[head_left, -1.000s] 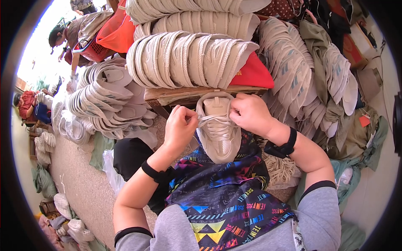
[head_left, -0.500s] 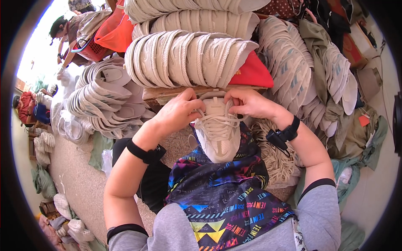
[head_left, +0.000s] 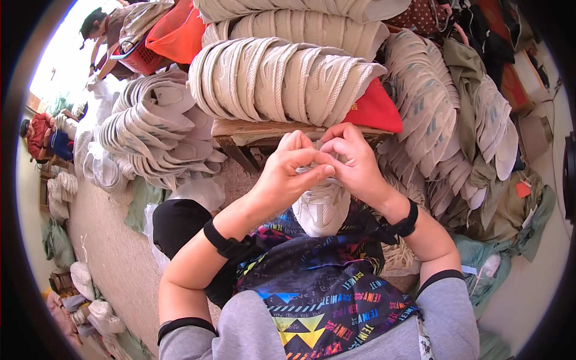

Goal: Insert laces into the eyelets of several white shoe uppers and tie them.

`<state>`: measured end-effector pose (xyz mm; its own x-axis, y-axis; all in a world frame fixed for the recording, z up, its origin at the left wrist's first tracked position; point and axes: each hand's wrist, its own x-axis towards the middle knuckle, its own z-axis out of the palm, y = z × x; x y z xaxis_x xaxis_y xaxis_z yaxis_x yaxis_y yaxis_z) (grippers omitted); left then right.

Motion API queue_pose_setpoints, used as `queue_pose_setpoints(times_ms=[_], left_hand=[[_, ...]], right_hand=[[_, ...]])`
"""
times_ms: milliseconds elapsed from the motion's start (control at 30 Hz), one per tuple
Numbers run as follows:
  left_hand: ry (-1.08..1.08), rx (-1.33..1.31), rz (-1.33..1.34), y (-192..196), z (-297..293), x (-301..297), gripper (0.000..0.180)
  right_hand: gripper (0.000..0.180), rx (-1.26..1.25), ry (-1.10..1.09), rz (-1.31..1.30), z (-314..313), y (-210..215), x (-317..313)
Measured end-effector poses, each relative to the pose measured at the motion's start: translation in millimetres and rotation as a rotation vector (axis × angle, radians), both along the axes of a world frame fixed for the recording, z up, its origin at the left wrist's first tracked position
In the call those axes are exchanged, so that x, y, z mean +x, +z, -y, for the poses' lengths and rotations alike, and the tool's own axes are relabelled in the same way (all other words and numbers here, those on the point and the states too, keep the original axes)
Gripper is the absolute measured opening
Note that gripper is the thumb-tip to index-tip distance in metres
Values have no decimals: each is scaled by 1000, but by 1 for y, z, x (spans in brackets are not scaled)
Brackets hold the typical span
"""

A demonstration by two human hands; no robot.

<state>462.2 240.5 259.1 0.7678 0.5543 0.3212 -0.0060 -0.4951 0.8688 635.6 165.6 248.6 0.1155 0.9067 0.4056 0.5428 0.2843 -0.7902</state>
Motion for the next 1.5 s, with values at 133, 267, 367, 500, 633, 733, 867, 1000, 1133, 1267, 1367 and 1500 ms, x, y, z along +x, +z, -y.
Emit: queue_pose_setpoints(times_ms=[133,267,367,500,633,733,867,1000,1133,1267,1367,1500], left_hand=[[232,-684,173,-42,-16,-21,14],[261,-358,-347,-151,-46,-58,15],[107,-71,-513,-199,-49,-70,17],[-141,91,-777,-234,-38,-71,21],[-503,306,-1216,-244,-18,-45,50],[-313,325,-932,-288,-12,-48,42],[-346,361,-1018,-255,-38,-60,31],[-435,596,-1179,-151,-66,-79,21],[-142,321,-1038,-83,-88,-128,22],[28,-58,-844,-19,-88,-161,16],[-58,-315,-711,3,-77,-177,16],[-131,-810,-500,2,-61,-171,19]], right_hand=[[9,16,-59,-119,1,0,1],[22,-5,-208,273,11,-28,19],[30,14,-212,419,15,-37,9],[37,-69,-191,397,14,-33,7],[37,-49,-194,424,16,-38,10],[36,-43,-183,425,13,-36,6],[36,-55,-158,420,12,-36,10],[36,-120,-143,377,14,-33,20],[36,-92,-146,321,10,-26,15],[50,129,75,559,14,11,-18],[71,234,467,629,18,20,-50],[67,223,544,480,30,14,-78]])
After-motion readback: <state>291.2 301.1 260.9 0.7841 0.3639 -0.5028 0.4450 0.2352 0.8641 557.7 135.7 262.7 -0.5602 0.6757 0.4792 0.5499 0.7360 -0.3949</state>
